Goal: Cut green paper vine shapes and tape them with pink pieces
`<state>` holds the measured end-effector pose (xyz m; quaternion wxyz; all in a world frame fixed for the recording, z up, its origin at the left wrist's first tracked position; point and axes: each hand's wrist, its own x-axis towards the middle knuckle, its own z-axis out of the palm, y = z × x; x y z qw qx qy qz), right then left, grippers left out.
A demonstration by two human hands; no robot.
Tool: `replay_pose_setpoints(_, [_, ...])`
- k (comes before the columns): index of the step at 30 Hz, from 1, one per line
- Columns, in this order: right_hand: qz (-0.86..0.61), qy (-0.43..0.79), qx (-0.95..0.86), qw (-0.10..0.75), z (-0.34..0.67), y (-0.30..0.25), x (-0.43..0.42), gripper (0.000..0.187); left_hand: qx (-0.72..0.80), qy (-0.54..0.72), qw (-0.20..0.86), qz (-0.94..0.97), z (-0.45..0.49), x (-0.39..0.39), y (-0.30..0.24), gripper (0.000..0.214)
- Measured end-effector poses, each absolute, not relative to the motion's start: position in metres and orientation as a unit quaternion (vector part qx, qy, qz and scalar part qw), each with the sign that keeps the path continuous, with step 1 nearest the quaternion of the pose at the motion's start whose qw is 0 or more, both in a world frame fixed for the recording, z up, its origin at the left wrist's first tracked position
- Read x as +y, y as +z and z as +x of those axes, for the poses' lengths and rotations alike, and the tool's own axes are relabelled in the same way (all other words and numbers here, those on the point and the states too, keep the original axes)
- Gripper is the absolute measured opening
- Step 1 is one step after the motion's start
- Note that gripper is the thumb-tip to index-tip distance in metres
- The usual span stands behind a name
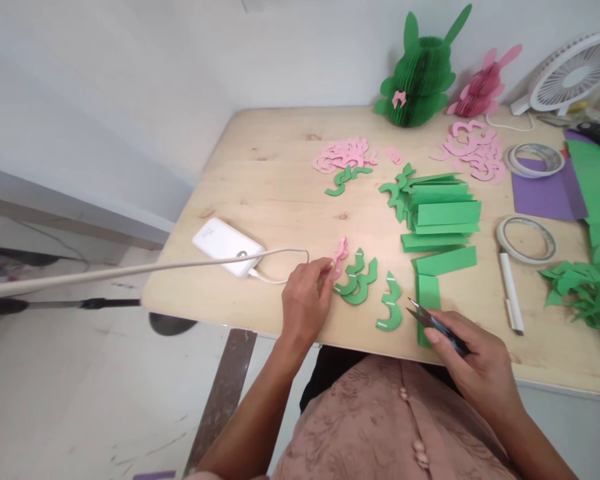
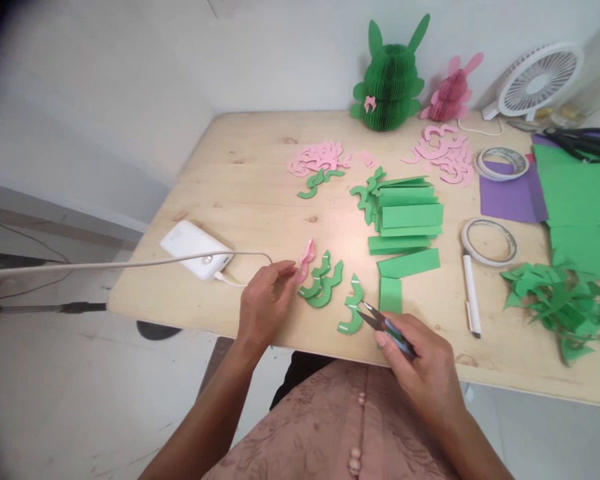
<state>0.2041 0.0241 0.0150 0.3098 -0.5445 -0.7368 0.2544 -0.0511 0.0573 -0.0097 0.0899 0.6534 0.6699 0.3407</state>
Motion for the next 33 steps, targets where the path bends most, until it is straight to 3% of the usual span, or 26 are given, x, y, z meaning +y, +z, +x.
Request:
replay_pose_setpoints(17, [-0.548,0.297,-0.711,0.325,0.204,0.014,0.022,0.016,0.606,0.355,0.041,0.711,-0.046,0.048,-0.002,0.012])
replay_pose_setpoints(20, [-0.548,0.305,-0.706,0.328,0.204,0.014,0.022,0.016,0.593,0.395,0.128,0.69,-0.037,0.04,0.011,0.013])
replay_pose_setpoints(26, [-0.539,0.277,-0.725,0.329,0.202,0.019,0.019,0.018,0.57,0.413,0.411,0.579,-0.009,0.028,0.033,0.01])
replay_pose_setpoints(33, [-0.504,0.223,-0.772,0.315,0.202,0.024,0.019,0.019,0.528,0.426,0.575,0.458,0.005,0.032,0.035,0.014])
